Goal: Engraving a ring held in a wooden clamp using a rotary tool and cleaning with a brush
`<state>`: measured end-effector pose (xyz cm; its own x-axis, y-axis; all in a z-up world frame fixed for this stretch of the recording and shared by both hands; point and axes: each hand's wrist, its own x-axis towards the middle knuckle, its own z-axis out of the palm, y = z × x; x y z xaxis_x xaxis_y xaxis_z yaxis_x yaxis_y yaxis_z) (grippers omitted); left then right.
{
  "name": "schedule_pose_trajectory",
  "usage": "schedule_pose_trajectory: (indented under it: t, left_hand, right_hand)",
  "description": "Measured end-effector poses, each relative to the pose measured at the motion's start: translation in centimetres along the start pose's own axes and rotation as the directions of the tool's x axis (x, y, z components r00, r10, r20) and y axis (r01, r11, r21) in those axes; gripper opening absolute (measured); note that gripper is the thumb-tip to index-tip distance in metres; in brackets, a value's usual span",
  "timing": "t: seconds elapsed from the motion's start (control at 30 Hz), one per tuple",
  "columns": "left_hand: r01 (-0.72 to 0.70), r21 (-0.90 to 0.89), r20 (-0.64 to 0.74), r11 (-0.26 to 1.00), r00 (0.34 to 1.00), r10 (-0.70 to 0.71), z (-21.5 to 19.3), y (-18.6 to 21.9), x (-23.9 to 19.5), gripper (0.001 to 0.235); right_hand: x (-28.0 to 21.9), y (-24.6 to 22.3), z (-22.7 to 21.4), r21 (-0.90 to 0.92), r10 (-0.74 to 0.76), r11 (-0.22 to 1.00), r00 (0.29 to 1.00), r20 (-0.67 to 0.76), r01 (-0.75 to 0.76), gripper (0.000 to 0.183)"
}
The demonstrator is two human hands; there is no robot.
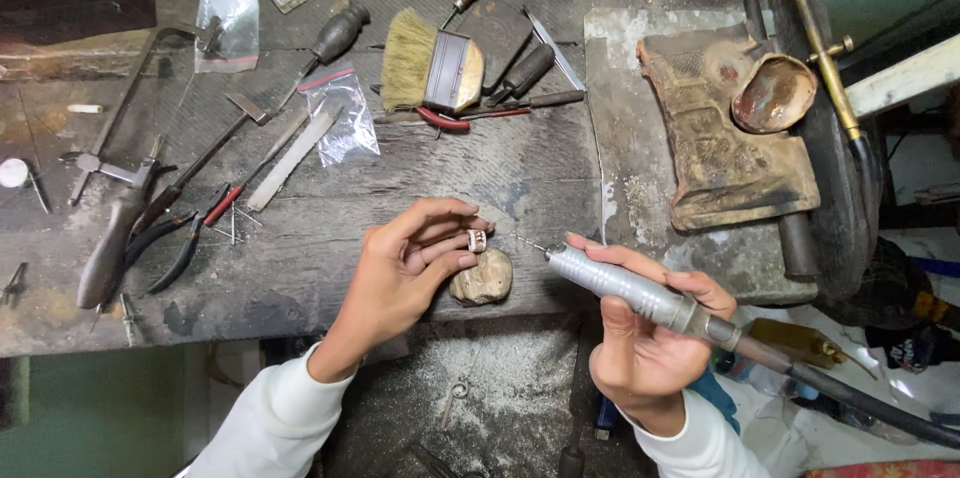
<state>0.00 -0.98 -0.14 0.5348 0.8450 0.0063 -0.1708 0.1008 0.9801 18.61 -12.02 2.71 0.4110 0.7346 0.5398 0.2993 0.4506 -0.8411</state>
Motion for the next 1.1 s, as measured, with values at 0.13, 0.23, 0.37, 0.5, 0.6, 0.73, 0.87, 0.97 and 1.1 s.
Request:
schedule_pose_trajectory:
  t: [0.13,0.23,0.37,0.5,0.6,0.73,0.87,0.97,1.1]
  left_hand:
    - [-0.012,-0.011,-0.006,1.0,1.0,0.012,-0.1,-0.1,0.0,0.035]
    - [0.0,-0.02,-0.015,1.0,1.0,0.0,-0.2,-0.2,0.0,0.036]
    - [0.006,-0.025,-0.019,1.0,1.0,-0.007,-0.3,-0.3,0.0,0.036]
    - [0.023,-0.038,-0.037,0.999,0.999,-0.024,-0.3,-0.6,-0.1,0.041]
    - [0.045,-0.02,-0.059,0.999,0.997,-0.046,-0.3,-0.2,-0.1,0.036]
    - [-0.079,0.405,-0.085,0.911,0.989,0.123,-0.7,1.0,-1.0,0.023]
    - [-0.301,0.768,0.089,0.565,0.924,0.371,-1.2,2.2,-2.3,0.015]
    - [-0.289,0.835,0.113,0.469,0.923,0.369,-0.8,2.8,-4.1,0.025]
    - [-0.359,0.862,0.088,0.357,0.802,0.591,0.8,1.7,-7.7,0.014]
  right_hand:
    - [-0.1,0.1,0.2,0.009,-0.001,1.0,1.0,-0.021,0.001,0.033]
    - [-0.2,0.3,0.2,0.034,0.011,0.999,1.0,-0.016,-0.011,0.032]
    - [-0.2,0.5,0.3,0.022,0.01,1.0,1.0,-0.018,-0.01,0.032]
    - [-0.2,0.8,0.6,0.032,0.003,0.999,0.999,-0.038,-0.002,0.034]
    - [-0.3,0.9,0.9,0.064,-0.01,0.998,1.0,-0.024,0.011,0.034]
    - [-0.6,0.9,0.7,0.115,0.007,0.993,1.0,0.012,-0.009,0.032]
    - [-0.8,0.7,0.4,0.142,-0.008,0.99,1.0,0.005,0.007,0.031]
    - [-0.9,0.4,0.2,0.145,-0.007,0.989,1.0,-0.017,0.009,0.032]
    - [-1.1,0.3,0.1,0.157,-0.015,0.987,0.999,-0.046,0.022,0.033]
